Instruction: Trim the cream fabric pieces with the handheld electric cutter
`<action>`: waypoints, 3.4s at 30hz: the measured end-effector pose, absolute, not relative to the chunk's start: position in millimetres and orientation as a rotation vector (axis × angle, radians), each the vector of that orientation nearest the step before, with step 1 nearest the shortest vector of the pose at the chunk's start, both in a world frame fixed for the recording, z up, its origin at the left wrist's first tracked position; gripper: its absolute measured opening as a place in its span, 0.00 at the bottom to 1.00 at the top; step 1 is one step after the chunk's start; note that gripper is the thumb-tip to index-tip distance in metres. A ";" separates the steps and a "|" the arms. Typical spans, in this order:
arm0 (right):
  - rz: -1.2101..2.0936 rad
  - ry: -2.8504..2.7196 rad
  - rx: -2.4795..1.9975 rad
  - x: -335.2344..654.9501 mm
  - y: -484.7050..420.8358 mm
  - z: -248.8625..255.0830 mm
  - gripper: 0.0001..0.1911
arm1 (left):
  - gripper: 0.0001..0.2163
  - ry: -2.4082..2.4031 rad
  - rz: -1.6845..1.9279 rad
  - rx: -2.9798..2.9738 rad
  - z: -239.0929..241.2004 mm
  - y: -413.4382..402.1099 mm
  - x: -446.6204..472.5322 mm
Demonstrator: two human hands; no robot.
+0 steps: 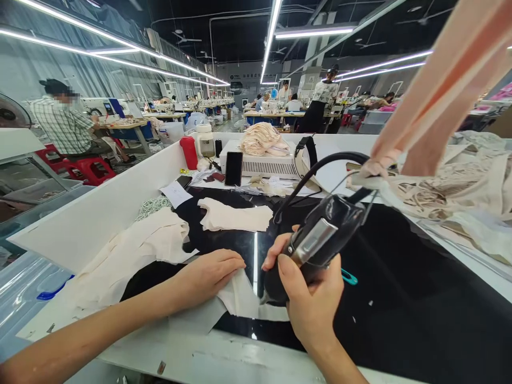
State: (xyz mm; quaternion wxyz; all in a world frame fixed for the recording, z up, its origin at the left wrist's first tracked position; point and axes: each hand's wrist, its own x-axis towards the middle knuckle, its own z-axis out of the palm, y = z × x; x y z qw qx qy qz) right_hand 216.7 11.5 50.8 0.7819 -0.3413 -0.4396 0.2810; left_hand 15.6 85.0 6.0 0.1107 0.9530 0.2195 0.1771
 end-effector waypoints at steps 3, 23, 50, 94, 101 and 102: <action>0.614 -0.958 -0.738 220.3 5.4 51.2 0.19 | 0.13 0.625 0.468 2.834 -0.5 87.2 17.5; 0.618 -0.871 -0.826 222.2 -5.4 69.0 0.28 | 0.15 0.482 0.657 2.982 -17.2 78.3 1.9; 0.566 -0.837 -0.747 194.3 63.7 59.0 0.24 | 0.14 0.468 0.797 2.913 -12.7 73.9 4.6; 0.538 -0.849 -0.738 204.7 39.5 61.3 0.22 | 0.14 0.343 0.595 2.886 5.1 71.6 8.6; 0.541 -0.882 -0.708 200.1 38.2 56.6 0.21 | 0.11 0.385 0.528 2.872 -0.2 66.4 6.0; 0.541 -0.886 -0.705 199.5 38.1 56.1 0.21 | 0.11 0.385 0.537 2.863 -0.3 65.6 5.0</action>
